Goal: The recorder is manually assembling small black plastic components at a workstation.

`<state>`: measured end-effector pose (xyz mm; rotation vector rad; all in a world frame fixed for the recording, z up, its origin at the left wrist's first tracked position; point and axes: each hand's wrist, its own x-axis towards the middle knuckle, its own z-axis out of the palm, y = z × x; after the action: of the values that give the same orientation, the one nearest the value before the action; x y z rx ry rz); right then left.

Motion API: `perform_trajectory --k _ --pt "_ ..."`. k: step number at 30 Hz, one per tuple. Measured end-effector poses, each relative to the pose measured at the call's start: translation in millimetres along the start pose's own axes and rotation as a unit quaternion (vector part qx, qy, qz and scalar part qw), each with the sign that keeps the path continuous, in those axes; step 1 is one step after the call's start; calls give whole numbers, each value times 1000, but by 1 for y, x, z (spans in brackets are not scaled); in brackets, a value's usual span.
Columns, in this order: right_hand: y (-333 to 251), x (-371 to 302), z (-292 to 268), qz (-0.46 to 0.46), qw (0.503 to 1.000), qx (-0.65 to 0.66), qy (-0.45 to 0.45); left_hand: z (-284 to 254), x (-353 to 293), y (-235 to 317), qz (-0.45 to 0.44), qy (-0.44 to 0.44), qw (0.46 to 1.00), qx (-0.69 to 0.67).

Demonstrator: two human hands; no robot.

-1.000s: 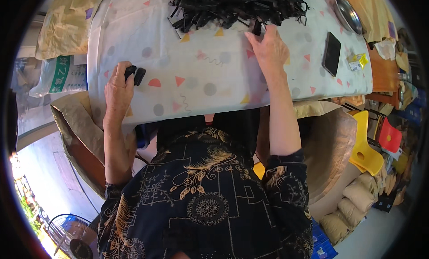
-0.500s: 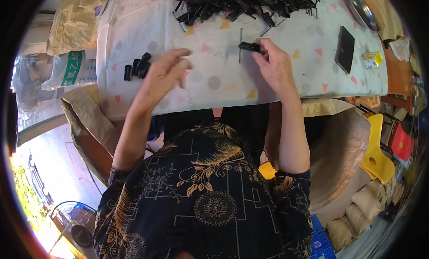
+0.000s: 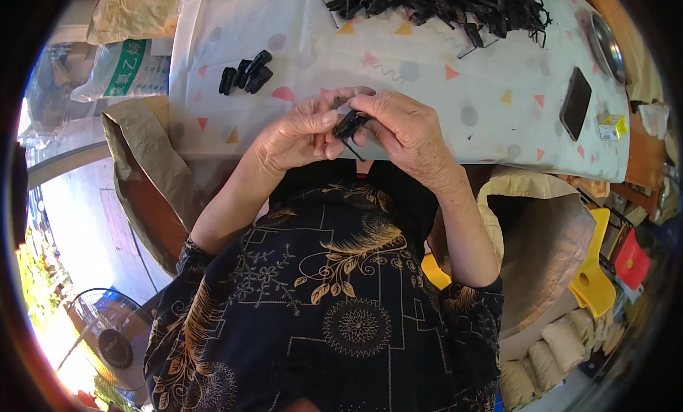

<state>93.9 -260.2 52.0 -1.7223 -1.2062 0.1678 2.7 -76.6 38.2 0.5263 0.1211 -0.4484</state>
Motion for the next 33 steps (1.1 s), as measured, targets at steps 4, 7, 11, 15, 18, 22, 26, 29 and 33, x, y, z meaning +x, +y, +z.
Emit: perform_trajectory --k 4,7,11,15,18,22,26,29,33 --pt "-20 8 14 62 998 33 10 9 -13 4 30 49 997 53" --pt "-25 8 24 179 978 92 59 14 -21 9 76 110 977 165" --pt "-35 15 31 217 972 88 17 9 -26 7 142 147 936 285" --pt "-43 23 47 263 956 126 -18 5 -29 5 200 192 878 391" --pt "-42 26 54 263 958 110 -33 -3 -32 2 221 222 843 437" --pt "-45 32 60 276 955 86 -58 -6 -36 3 235 249 809 477" --pt "-45 34 64 278 956 75 -60 -9 -37 4 218 261 793 505" --pt "-40 31 71 265 961 63 -50 -7 -37 2 233 269 772 527" --pt "-35 31 81 240 970 42 -3 -9 -34 -3 270 302 691 598"
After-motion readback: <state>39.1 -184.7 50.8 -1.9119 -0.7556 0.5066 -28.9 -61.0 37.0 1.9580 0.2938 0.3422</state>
